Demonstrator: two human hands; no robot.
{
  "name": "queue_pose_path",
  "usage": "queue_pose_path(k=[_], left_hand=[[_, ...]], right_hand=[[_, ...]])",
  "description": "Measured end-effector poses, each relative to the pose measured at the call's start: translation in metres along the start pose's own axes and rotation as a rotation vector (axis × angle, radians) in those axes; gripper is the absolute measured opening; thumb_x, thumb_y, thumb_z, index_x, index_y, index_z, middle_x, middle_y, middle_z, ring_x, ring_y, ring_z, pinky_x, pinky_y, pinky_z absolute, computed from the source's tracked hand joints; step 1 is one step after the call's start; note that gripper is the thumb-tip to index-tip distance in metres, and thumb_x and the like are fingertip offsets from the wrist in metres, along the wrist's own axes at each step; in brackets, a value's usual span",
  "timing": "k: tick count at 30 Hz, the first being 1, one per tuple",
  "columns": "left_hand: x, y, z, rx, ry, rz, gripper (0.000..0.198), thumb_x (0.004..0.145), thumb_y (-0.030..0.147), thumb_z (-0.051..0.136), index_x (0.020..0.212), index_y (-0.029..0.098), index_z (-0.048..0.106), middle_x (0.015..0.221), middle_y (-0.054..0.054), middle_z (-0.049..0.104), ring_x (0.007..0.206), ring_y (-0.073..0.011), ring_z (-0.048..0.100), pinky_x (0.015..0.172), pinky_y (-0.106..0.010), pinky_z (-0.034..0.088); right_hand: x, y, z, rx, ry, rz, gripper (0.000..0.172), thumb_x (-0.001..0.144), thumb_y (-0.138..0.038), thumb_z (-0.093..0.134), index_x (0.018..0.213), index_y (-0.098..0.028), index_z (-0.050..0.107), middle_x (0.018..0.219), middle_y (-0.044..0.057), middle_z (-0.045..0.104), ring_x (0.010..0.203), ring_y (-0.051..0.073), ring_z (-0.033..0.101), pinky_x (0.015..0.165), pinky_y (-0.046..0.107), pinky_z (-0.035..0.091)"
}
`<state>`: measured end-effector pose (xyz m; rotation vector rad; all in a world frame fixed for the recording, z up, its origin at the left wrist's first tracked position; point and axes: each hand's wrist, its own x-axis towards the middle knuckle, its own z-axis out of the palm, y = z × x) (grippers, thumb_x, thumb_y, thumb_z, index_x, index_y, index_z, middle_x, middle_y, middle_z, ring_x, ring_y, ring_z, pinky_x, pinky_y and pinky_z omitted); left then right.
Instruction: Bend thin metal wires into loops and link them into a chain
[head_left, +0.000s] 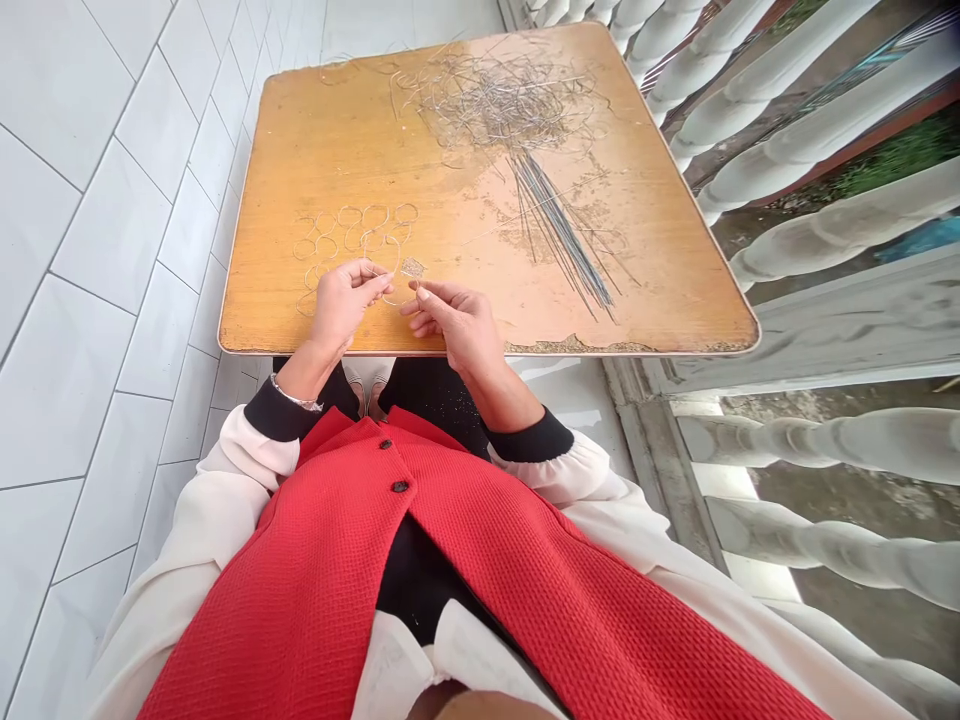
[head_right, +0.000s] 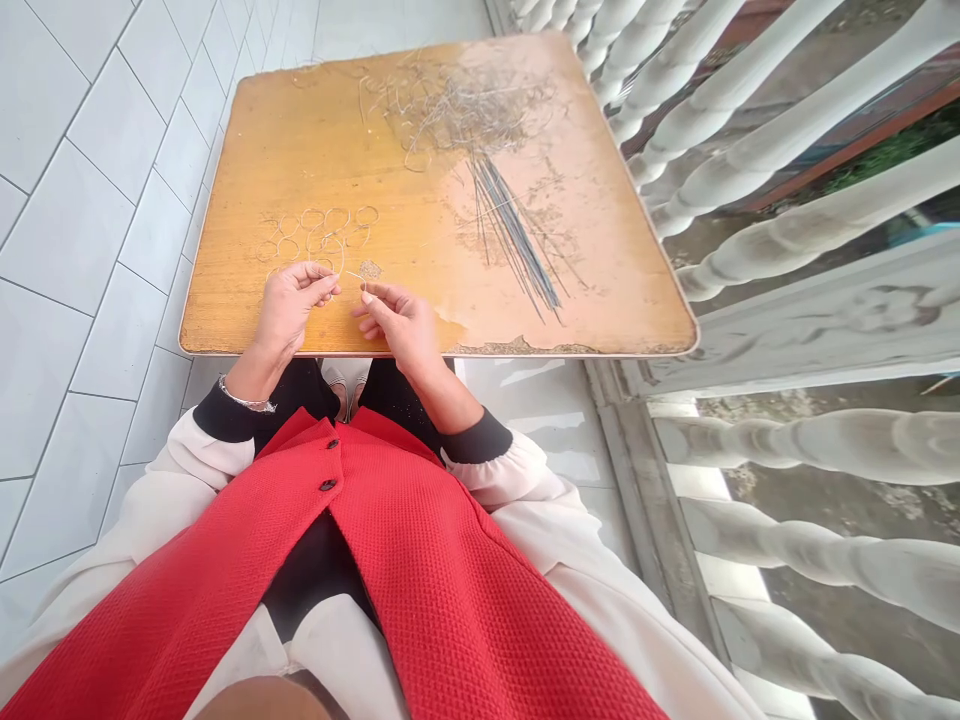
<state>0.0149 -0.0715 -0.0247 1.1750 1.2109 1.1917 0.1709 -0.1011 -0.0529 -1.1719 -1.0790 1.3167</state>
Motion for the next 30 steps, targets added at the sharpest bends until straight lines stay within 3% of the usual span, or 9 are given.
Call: queue_pose_path(k=[4,8,14,18,26,30], left_hand=[[-0.002,0.0,0.002,-0.03,0.031,-0.003,0.022,0.088,0.001,0.065,0.071,0.015,0.063,0.061,0.006,0.064,0.057,-0.0022,0.054,0.06,-0.017,0.041],[-0.005,0.002,0.004,-0.036,0.0,-0.011,0.023,0.085,-0.002,0.065,0.07,0.015,0.063,0.06,0.006,0.063,0.058,-0.0027,0.056,0.062,-0.017,0.043],[-0.005,0.0,0.003,-0.031,-0.027,-0.007,0.024,0.083,-0.004,0.064,0.068,0.016,0.062,0.059,0.007,0.061,0.057,-0.0028,0.056,0.066,-0.018,0.046],[-0.003,-0.002,0.001,-0.021,-0.044,-0.018,0.023,0.082,-0.004,0.065,0.068,0.015,0.063,0.059,0.006,0.062,0.057,-0.0031,0.055,0.064,-0.018,0.044],[-0.002,0.004,-0.001,0.03,-0.09,-0.035,0.023,0.082,-0.002,0.067,0.067,0.015,0.063,0.058,0.004,0.063,0.056,-0.004,0.056,0.063,-0.02,0.042],[-0.002,0.006,-0.006,0.079,-0.109,-0.045,0.02,0.082,0.001,0.069,0.068,0.015,0.064,0.061,0.003,0.065,0.057,-0.0045,0.055,0.062,-0.021,0.041]], right_hand=[[0.0,0.003,0.004,-0.062,-0.034,0.007,0.035,0.08,-0.05,0.078,0.089,-0.016,0.073,0.078,0.004,0.075,0.059,0.01,0.062,0.056,0.021,0.051],[0.004,0.005,0.007,-0.248,0.03,-0.125,0.02,0.087,-0.034,0.068,0.077,-0.017,0.069,0.072,0.003,0.074,0.054,0.01,0.059,0.054,0.022,0.048],[0.005,0.006,0.008,-0.4,0.025,-0.168,0.02,0.087,-0.022,0.058,0.07,-0.018,0.067,0.065,0.002,0.07,0.053,0.013,0.061,0.057,0.025,0.049],[0.007,0.007,0.004,-0.419,0.002,-0.136,0.02,0.085,-0.021,0.056,0.067,-0.019,0.065,0.057,0.0,0.064,0.05,0.012,0.058,0.056,0.025,0.048],[0.007,0.006,0.001,-0.442,-0.037,-0.129,0.021,0.087,-0.021,0.056,0.069,-0.019,0.066,0.058,0.0,0.066,0.052,0.012,0.059,0.057,0.023,0.049],[0.007,0.005,0.0,-0.386,-0.056,-0.116,0.027,0.092,-0.034,0.06,0.072,-0.018,0.068,0.063,0.002,0.068,0.053,0.011,0.06,0.056,0.023,0.048]])
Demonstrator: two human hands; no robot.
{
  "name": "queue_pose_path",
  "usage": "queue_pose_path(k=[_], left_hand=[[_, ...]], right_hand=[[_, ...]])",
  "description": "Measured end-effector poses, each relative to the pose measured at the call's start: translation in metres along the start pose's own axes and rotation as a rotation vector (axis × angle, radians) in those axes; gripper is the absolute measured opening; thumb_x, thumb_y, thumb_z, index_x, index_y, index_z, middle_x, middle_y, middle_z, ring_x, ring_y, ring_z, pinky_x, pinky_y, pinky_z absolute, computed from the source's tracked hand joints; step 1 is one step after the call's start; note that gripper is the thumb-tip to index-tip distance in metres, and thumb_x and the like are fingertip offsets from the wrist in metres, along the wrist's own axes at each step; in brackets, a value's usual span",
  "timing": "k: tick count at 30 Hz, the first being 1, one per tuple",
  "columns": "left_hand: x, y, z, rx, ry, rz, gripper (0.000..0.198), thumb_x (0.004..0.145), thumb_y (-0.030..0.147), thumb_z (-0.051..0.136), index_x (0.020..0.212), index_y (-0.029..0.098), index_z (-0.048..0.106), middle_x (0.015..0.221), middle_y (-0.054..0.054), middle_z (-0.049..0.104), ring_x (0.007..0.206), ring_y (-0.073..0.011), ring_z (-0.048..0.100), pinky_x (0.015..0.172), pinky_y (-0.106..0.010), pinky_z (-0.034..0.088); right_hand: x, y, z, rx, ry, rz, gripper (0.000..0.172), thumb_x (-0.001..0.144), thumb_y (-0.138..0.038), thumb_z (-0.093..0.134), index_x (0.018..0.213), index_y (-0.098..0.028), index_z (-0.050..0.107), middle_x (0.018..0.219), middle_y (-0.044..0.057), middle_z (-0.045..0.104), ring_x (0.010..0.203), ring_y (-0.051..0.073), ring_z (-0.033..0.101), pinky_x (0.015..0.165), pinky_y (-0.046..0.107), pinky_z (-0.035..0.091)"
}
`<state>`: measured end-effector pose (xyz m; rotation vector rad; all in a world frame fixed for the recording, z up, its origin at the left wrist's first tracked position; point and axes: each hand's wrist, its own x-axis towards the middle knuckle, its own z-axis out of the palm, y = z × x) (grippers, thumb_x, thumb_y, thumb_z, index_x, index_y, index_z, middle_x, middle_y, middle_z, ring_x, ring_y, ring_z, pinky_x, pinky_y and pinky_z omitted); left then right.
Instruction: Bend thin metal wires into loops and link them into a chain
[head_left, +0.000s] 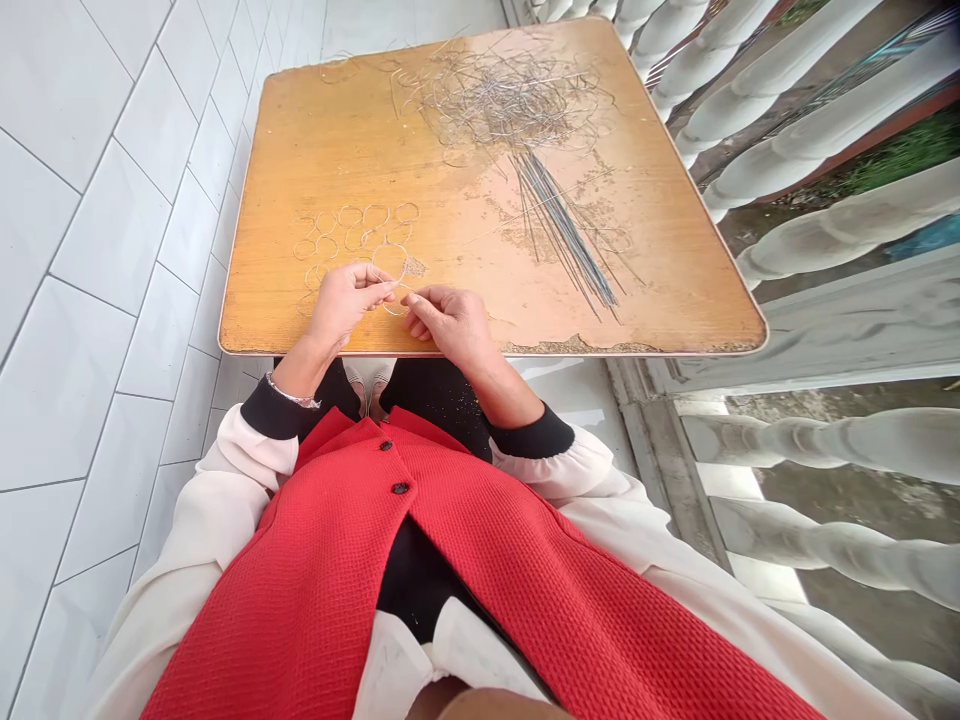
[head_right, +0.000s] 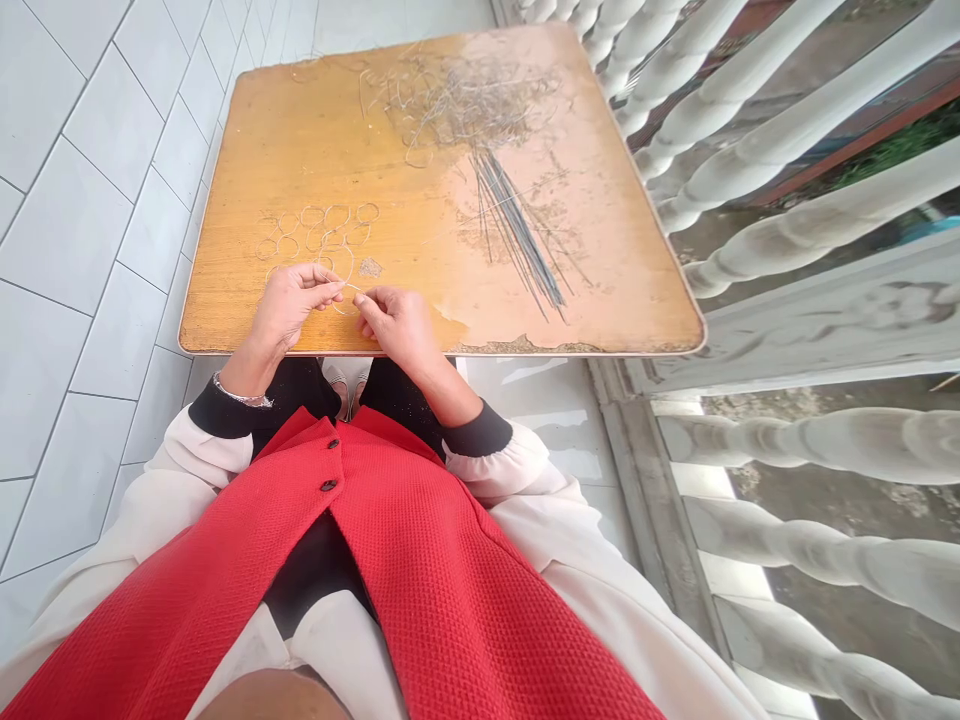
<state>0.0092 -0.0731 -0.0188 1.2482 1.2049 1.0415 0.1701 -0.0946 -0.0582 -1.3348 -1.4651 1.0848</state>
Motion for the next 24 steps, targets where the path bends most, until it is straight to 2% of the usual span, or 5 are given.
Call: queue_pose_path(k=[4,10,17,21,24], left_hand=[[0.0,0.0,-0.003,-0.007,-0.044,-0.036,0.018,0.084,0.003,0.069,0.07,0.015,0.067,0.062,0.002,0.066,0.057,-0.0051,0.053,0.062,-0.022,0.04],[0.001,0.003,-0.003,-0.015,-0.1,-0.061,0.022,0.088,0.006,0.066,0.068,0.016,0.067,0.061,0.002,0.066,0.055,-0.0048,0.05,0.059,-0.021,0.038],[0.001,0.002,-0.002,-0.048,-0.128,-0.068,0.023,0.091,0.011,0.065,0.068,0.015,0.066,0.064,0.0,0.067,0.057,-0.0049,0.05,0.061,-0.021,0.038],[0.002,-0.001,-0.003,-0.072,-0.13,-0.076,0.011,0.081,0.006,0.071,0.075,0.015,0.07,0.069,0.002,0.068,0.062,-0.0054,0.053,0.064,-0.021,0.038],[0.004,-0.004,-0.003,-0.065,-0.114,-0.081,0.012,0.074,0.002,0.072,0.075,0.014,0.07,0.072,0.003,0.068,0.065,-0.0057,0.054,0.066,-0.021,0.039]], right_hand=[[0.002,0.004,-0.001,-0.015,0.081,-0.065,0.021,0.089,-0.034,0.063,0.085,-0.017,0.075,0.072,0.002,0.071,0.058,0.012,0.058,0.057,0.025,0.045],[0.003,0.0,0.0,-0.105,0.151,-0.129,0.02,0.087,-0.029,0.062,0.073,-0.018,0.072,0.065,0.001,0.066,0.06,0.014,0.054,0.059,0.027,0.038],[0.001,-0.002,0.004,-0.272,0.228,-0.207,0.021,0.086,-0.02,0.056,0.077,-0.018,0.074,0.074,0.004,0.073,0.066,0.016,0.06,0.068,0.03,0.044],[0.002,0.004,0.005,-0.384,0.281,-0.295,0.021,0.088,-0.02,0.056,0.079,-0.019,0.075,0.078,0.005,0.075,0.069,0.018,0.064,0.07,0.03,0.047],[0.003,0.009,0.006,-0.417,0.29,-0.342,0.019,0.089,-0.022,0.058,0.081,-0.019,0.076,0.076,0.005,0.075,0.067,0.018,0.064,0.069,0.03,0.048]])
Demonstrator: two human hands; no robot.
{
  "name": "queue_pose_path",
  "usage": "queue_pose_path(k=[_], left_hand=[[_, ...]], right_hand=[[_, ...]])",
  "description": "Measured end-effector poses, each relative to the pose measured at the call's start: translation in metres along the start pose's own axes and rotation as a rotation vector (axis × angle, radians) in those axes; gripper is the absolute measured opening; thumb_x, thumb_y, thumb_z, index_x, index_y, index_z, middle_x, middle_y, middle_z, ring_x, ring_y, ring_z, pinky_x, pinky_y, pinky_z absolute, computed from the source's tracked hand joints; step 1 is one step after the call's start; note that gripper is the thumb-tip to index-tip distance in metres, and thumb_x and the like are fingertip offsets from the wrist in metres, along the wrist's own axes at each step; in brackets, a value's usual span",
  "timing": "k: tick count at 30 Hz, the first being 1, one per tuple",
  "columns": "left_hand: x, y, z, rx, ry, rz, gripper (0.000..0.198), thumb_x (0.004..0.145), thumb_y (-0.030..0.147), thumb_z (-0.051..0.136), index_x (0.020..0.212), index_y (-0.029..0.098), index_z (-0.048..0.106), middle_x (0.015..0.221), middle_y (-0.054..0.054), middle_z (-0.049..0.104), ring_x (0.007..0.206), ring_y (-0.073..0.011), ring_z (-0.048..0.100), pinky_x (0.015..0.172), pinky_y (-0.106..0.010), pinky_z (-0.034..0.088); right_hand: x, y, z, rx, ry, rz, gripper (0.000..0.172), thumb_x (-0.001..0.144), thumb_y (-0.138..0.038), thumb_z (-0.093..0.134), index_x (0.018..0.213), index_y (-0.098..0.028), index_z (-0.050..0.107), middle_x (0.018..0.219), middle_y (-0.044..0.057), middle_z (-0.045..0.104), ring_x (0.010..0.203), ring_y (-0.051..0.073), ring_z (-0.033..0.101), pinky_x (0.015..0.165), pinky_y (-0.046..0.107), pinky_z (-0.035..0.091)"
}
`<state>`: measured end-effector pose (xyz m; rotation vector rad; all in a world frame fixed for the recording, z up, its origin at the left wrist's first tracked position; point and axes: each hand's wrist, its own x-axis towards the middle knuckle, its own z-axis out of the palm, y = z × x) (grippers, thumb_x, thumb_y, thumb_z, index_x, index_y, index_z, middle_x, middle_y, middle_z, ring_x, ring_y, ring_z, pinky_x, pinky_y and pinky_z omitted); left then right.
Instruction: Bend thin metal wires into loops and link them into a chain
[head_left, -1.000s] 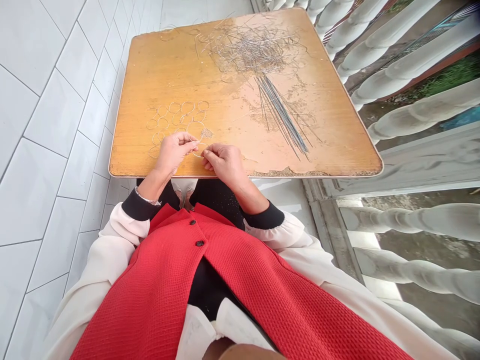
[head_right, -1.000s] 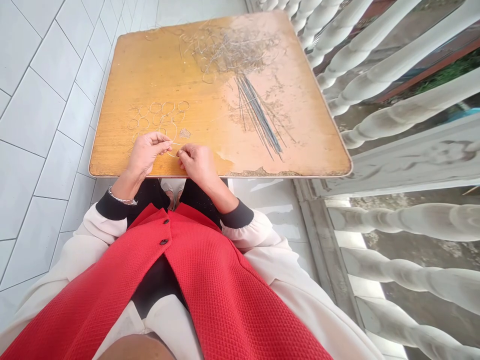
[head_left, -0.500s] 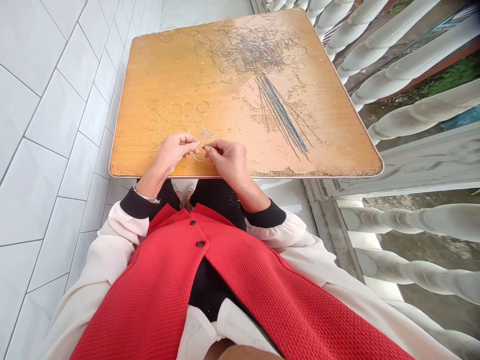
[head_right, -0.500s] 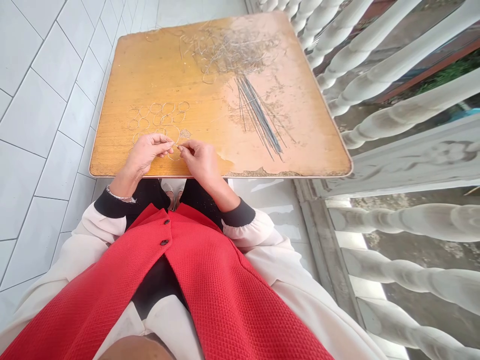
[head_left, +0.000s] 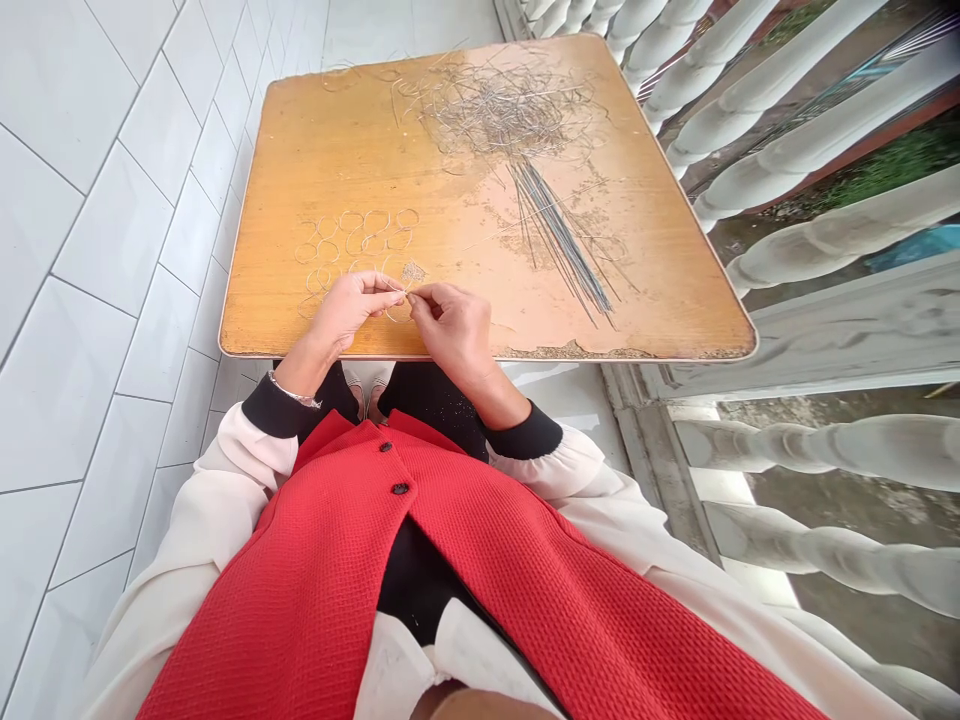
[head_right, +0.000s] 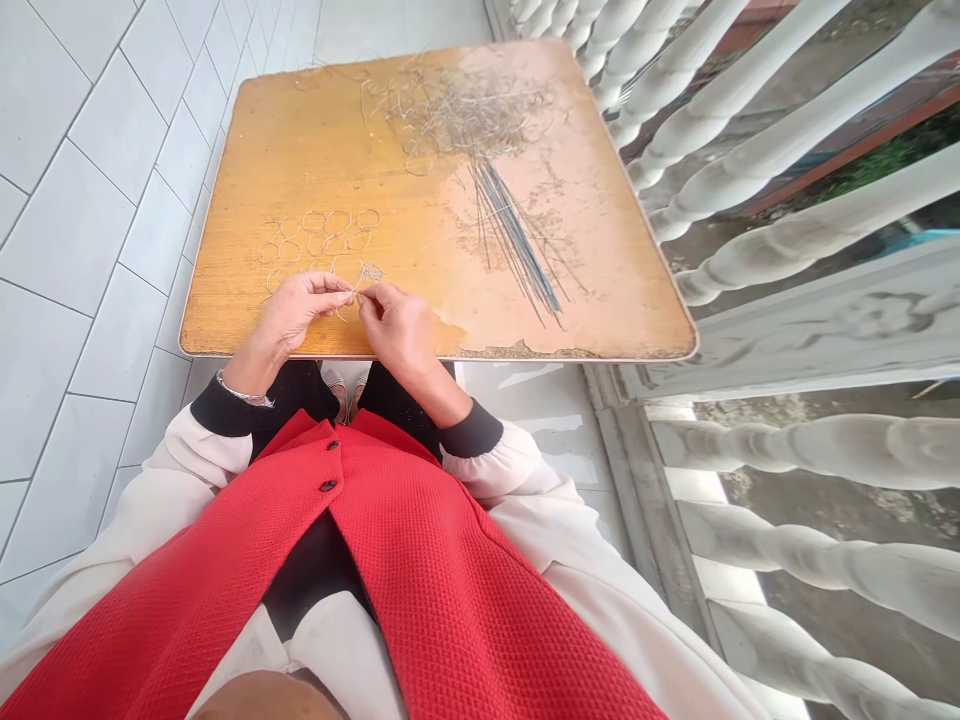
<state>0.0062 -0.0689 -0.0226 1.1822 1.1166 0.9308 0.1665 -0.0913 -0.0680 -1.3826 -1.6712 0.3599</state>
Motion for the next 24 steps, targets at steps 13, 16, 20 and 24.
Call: queue_pose_path(k=[13,16,20,24], left_hand=[[0.012,-0.007,-0.001,0.243,0.173,0.06,0.028,0.081,0.004,0.07,0.109,0.008,0.071,0.09,-0.005,0.074,0.081,-0.0109,0.067,0.08,-0.025,0.053],[0.013,-0.008,-0.012,0.338,0.268,0.165,0.03,0.086,0.008,0.066,0.116,0.009,0.07,0.102,-0.008,0.077,0.093,-0.0153,0.072,0.09,-0.031,0.057],[0.011,-0.01,-0.03,0.453,0.373,0.314,0.025,0.089,0.008,0.06,0.111,0.014,0.071,0.105,-0.006,0.078,0.101,-0.0157,0.074,0.1,-0.033,0.057],[0.006,-0.017,-0.04,0.606,0.363,0.352,0.023,0.089,0.01,0.061,0.109,0.014,0.072,0.111,-0.008,0.078,0.1,-0.0172,0.074,0.095,-0.033,0.059]], right_hand=[[0.015,0.002,-0.007,-0.212,-0.087,0.008,0.022,0.088,-0.02,0.054,0.081,-0.017,0.075,0.078,0.008,0.075,0.072,0.022,0.067,0.071,0.033,0.047],[0.024,0.001,-0.01,-0.322,-0.139,0.039,0.024,0.088,-0.02,0.052,0.083,-0.017,0.076,0.082,0.01,0.076,0.078,0.025,0.069,0.073,0.036,0.048],[0.031,0.002,-0.006,-0.435,-0.217,0.076,0.027,0.09,-0.02,0.051,0.089,-0.017,0.078,0.091,0.014,0.079,0.085,0.029,0.07,0.074,0.038,0.047],[0.033,0.001,0.001,-0.484,-0.262,0.091,0.029,0.091,-0.023,0.05,0.09,-0.018,0.079,0.092,0.015,0.079,0.085,0.031,0.069,0.074,0.039,0.048]])
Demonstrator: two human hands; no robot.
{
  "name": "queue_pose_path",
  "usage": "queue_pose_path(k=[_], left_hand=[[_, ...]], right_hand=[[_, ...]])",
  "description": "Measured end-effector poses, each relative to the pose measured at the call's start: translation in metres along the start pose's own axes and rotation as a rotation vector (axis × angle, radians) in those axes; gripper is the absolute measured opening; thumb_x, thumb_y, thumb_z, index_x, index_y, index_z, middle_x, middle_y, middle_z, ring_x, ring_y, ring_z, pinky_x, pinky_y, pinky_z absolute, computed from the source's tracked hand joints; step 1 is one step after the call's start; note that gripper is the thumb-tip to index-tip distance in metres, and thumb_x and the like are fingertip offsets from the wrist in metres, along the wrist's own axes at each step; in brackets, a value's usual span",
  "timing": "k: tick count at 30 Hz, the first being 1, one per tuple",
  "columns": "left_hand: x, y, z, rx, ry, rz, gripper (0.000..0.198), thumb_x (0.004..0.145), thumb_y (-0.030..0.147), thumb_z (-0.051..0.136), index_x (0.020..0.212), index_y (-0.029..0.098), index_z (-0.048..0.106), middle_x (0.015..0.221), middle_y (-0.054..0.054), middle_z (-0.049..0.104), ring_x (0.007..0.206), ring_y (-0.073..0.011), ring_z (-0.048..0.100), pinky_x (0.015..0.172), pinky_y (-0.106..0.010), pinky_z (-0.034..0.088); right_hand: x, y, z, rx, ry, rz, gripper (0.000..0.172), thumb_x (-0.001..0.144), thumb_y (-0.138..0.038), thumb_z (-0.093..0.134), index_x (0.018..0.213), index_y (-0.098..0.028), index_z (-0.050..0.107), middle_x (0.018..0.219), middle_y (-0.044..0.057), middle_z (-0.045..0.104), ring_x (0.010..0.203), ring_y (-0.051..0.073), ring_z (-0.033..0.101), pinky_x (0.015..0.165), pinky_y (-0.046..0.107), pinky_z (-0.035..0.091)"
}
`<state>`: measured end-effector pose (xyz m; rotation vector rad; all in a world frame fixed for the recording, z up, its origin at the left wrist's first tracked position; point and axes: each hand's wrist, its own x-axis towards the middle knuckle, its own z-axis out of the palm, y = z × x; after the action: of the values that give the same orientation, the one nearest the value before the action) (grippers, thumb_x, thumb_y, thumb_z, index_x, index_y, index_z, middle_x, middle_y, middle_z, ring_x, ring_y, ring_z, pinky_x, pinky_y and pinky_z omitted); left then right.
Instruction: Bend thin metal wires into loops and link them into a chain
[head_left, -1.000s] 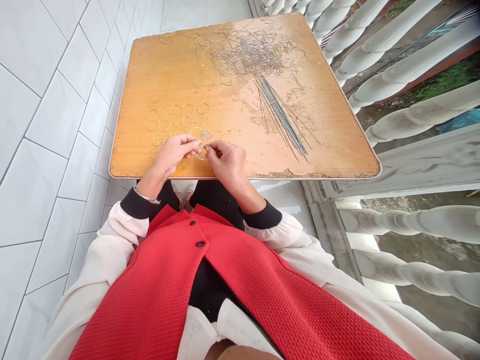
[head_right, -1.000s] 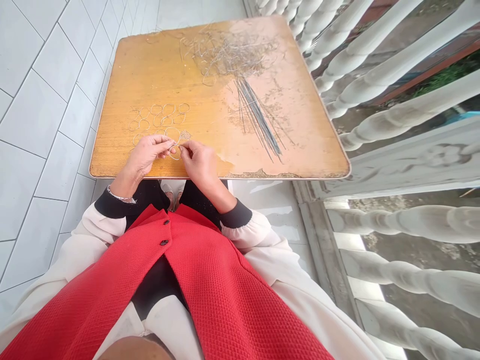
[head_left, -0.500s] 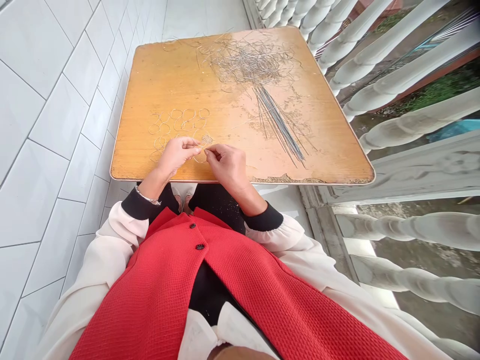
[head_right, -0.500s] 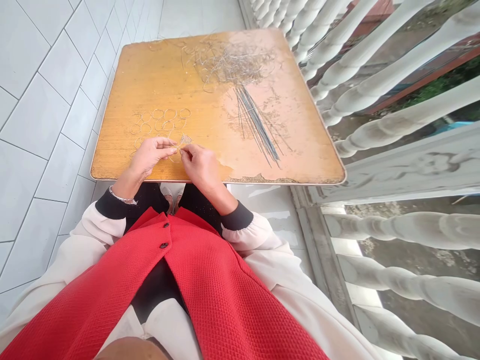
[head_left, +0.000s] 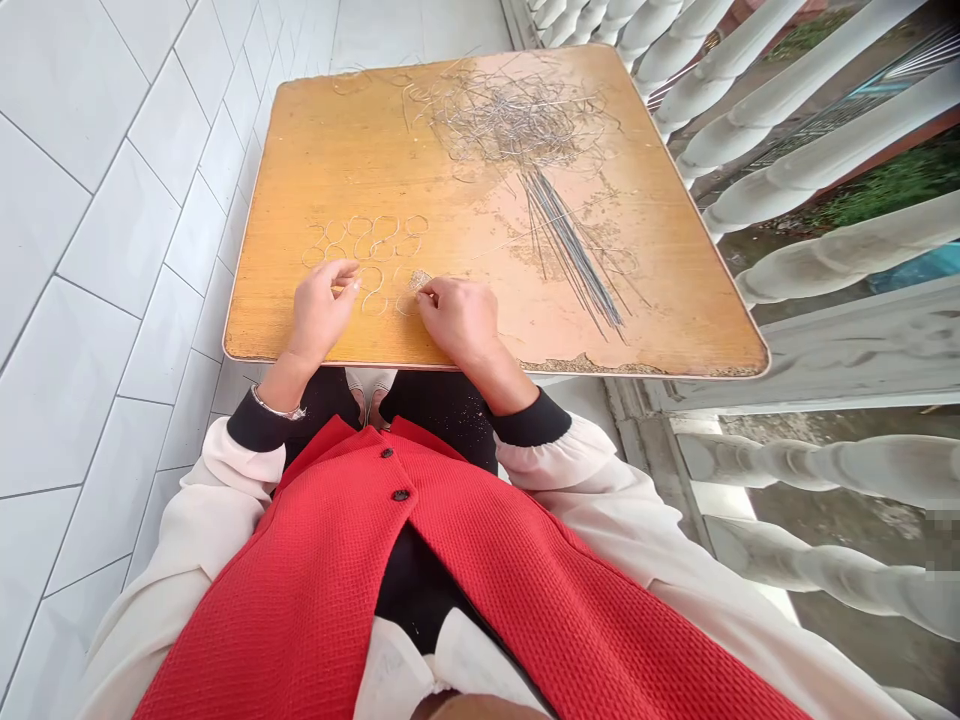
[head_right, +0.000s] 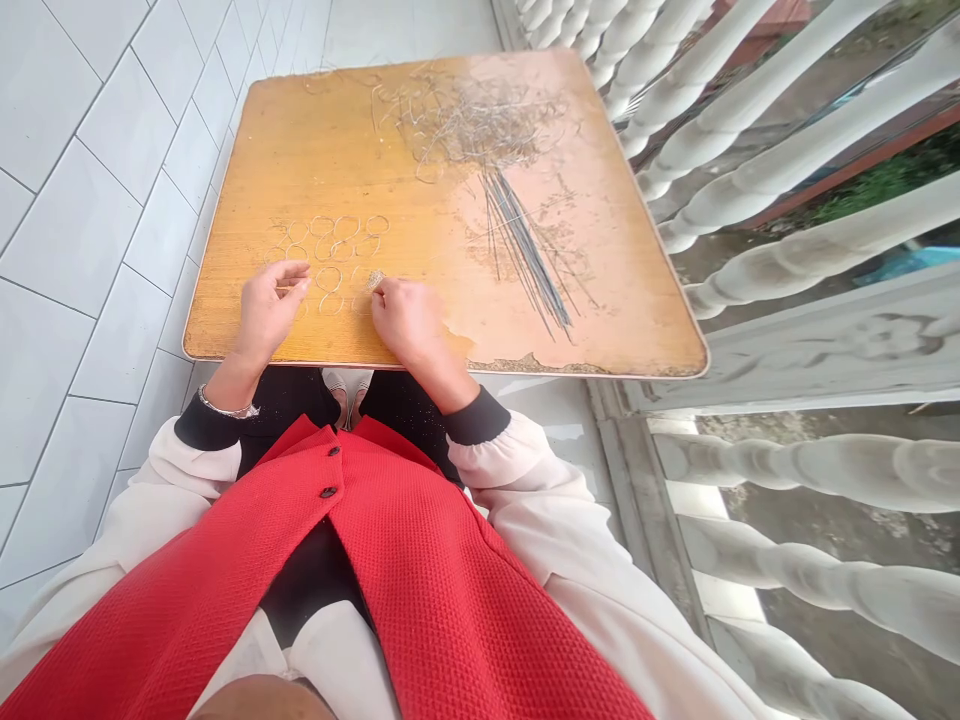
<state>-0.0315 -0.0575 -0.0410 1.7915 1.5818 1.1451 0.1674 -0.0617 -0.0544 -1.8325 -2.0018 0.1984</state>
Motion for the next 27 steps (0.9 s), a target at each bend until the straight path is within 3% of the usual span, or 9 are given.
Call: queue_pose_path(k=[5,9,12,15,19,27], left_hand=[[-0.008,-0.013,-0.004,0.236,-0.051,0.134,0.028,0.088,0.015,0.066,0.115,0.016,0.072,0.123,-0.01,0.075,0.117,-0.0223,0.07,0.108,-0.039,0.054],[-0.011,-0.021,-0.015,0.422,-0.13,0.168,0.046,0.091,0.03,0.071,0.134,0.017,0.065,0.151,-0.016,0.059,0.143,-0.0299,0.055,0.123,-0.047,0.041],[-0.013,-0.022,-0.019,0.538,-0.21,0.174,0.062,0.092,0.047,0.07,0.146,0.02,0.056,0.164,-0.018,0.045,0.153,-0.0353,0.041,0.127,-0.054,0.032],[-0.013,-0.017,-0.018,0.612,-0.301,0.181,0.069,0.093,0.054,0.066,0.152,0.021,0.051,0.169,-0.02,0.035,0.159,-0.0392,0.03,0.128,-0.056,0.026],[-0.01,-0.014,-0.014,0.613,-0.385,0.234,0.061,0.096,0.052,0.063,0.15,0.024,0.055,0.17,-0.018,0.033,0.16,-0.041,0.026,0.127,-0.06,0.023],[-0.003,-0.017,-0.018,0.55,-0.424,0.269,0.047,0.096,0.041,0.066,0.141,0.028,0.065,0.166,-0.016,0.041,0.158,-0.0398,0.031,0.127,-0.063,0.023]], right_hand=[[-0.001,0.0,-0.004,0.048,-0.065,0.002,0.03,0.095,-0.027,0.053,0.103,-0.016,0.079,0.102,0.015,0.08,0.096,0.033,0.073,0.084,0.041,0.052],[-0.006,0.018,-0.01,0.158,-0.005,-0.052,0.034,0.095,-0.021,0.048,0.11,-0.017,0.078,0.107,0.014,0.079,0.098,0.029,0.073,0.088,0.042,0.055],[-0.012,0.034,-0.015,0.146,0.046,-0.194,0.037,0.095,-0.024,0.05,0.123,-0.021,0.074,0.124,0.014,0.075,0.109,0.031,0.07,0.095,0.048,0.055],[-0.016,0.04,-0.015,0.091,-0.011,-0.393,0.044,0.095,-0.032,0.056,0.138,-0.025,0.066,0.148,0.011,0.062,0.135,0.036,0.056,0.111,0.057,0.046],[-0.014,0.036,-0.007,0.044,-0.109,-0.477,0.048,0.1,-0.036,0.052,0.144,-0.022,0.063,0.158,0.01,0.054,0.146,0.039,0.045,0.117,0.062,0.04],[-0.002,0.019,0.005,0.057,-0.122,-0.473,0.046,0.104,-0.031,0.045,0.142,-0.016,0.065,0.152,0.015,0.059,0.141,0.036,0.053,0.12,0.059,0.042]])
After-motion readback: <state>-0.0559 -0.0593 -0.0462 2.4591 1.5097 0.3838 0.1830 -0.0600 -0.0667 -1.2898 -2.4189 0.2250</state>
